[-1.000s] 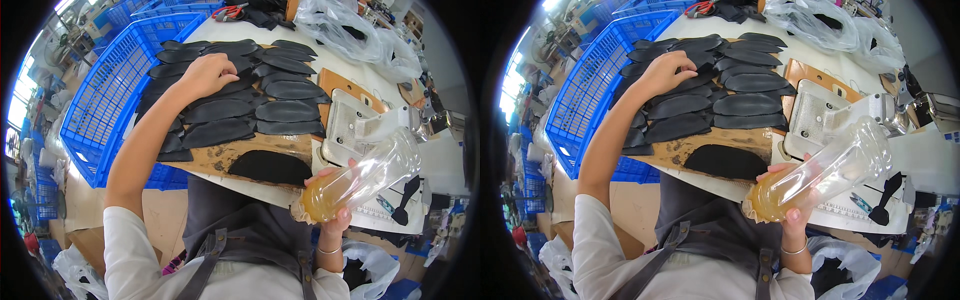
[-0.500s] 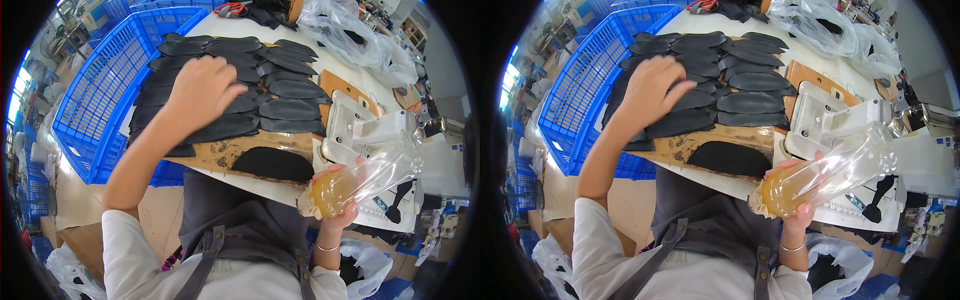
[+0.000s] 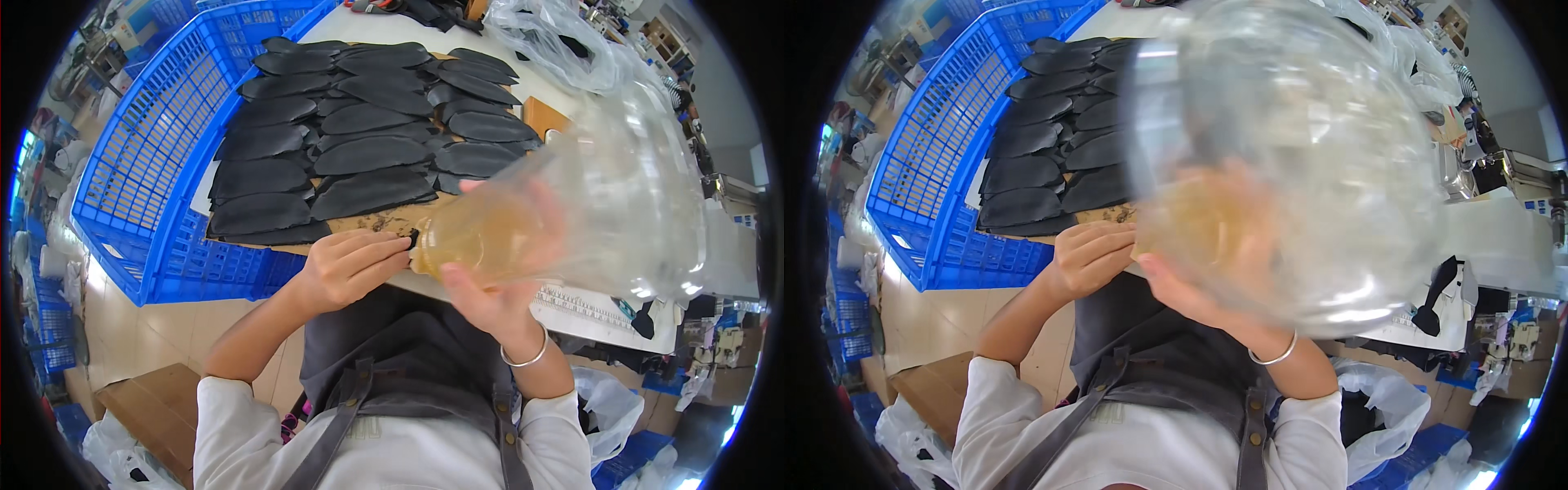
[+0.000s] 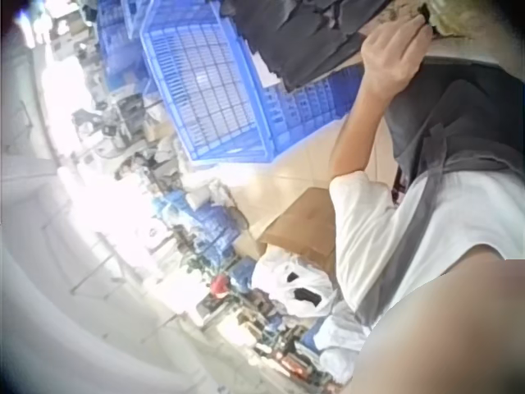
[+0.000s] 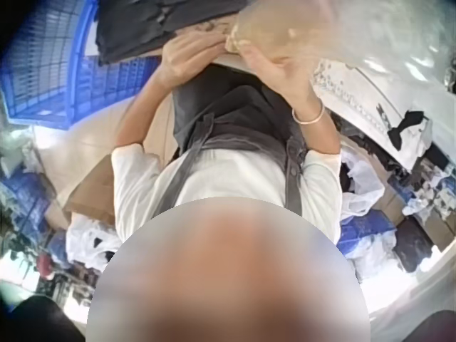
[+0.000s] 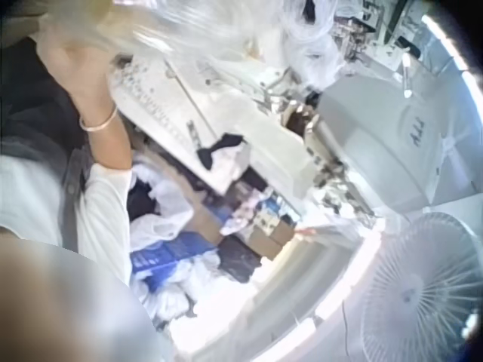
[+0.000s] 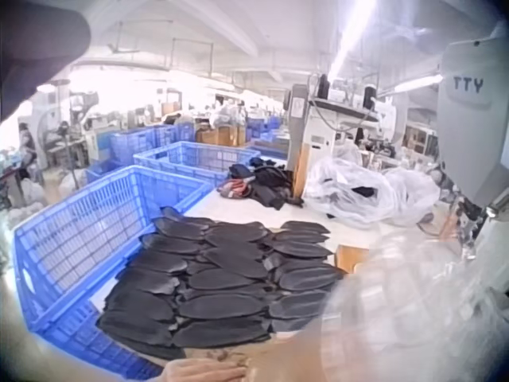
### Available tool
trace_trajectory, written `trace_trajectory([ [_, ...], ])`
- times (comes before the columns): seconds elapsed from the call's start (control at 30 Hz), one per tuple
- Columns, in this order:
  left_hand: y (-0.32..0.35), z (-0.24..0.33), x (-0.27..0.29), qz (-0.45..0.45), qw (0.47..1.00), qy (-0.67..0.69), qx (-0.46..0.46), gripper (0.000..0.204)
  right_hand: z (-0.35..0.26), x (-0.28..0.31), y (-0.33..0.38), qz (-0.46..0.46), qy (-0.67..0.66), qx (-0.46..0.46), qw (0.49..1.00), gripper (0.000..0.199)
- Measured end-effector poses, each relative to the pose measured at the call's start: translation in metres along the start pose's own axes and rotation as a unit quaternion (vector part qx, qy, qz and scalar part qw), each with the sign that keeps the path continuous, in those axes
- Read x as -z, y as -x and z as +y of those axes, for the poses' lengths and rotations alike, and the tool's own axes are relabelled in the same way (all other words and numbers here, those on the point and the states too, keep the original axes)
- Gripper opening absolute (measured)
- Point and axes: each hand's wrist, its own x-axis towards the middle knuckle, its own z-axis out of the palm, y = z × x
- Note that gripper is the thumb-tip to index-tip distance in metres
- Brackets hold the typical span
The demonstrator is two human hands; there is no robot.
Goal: Apply adhesive to the edges of black shoe upper components using a handheld glue dispenser and brush.
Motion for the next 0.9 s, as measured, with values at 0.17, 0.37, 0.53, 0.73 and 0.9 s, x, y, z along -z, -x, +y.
trace_trajectory([
  [0.17, -0.001, 0.006, 0.001, -0.016, 0.996, 0.043, 0.070, 0.017, -0.005, -0.008, 0.001, -0.050, 0.109, 0.040, 0.992, 0.065],
  [0.37, 0.001, 0.001, -0.001, 0.013, 1.000, -0.023, -0.001, 0.013, -0.011, -0.014, -0.001, -0.054, 0.011, -0.173, 0.983, 0.042],
  [0.53, -0.003, 0.004, -0.003, 0.001, 0.999, -0.033, 0.013, 0.017, -0.010, -0.011, -0.005, -0.017, 0.200, 0.035, 0.979, 0.063],
  [0.73, -0.003, 0.003, -0.005, -0.013, 0.999, -0.037, 0.008, 0.018, 0.000, -0.009, -0.004, 0.074, 0.129, -0.015, 0.989, 0.067],
  [0.9, 0.003, 0.001, -0.004, -0.015, 0.999, -0.025, 0.022, 0.018, 0.007, 0.032, 0.018, 0.172, 0.099, -0.136, 0.971, 0.067],
])
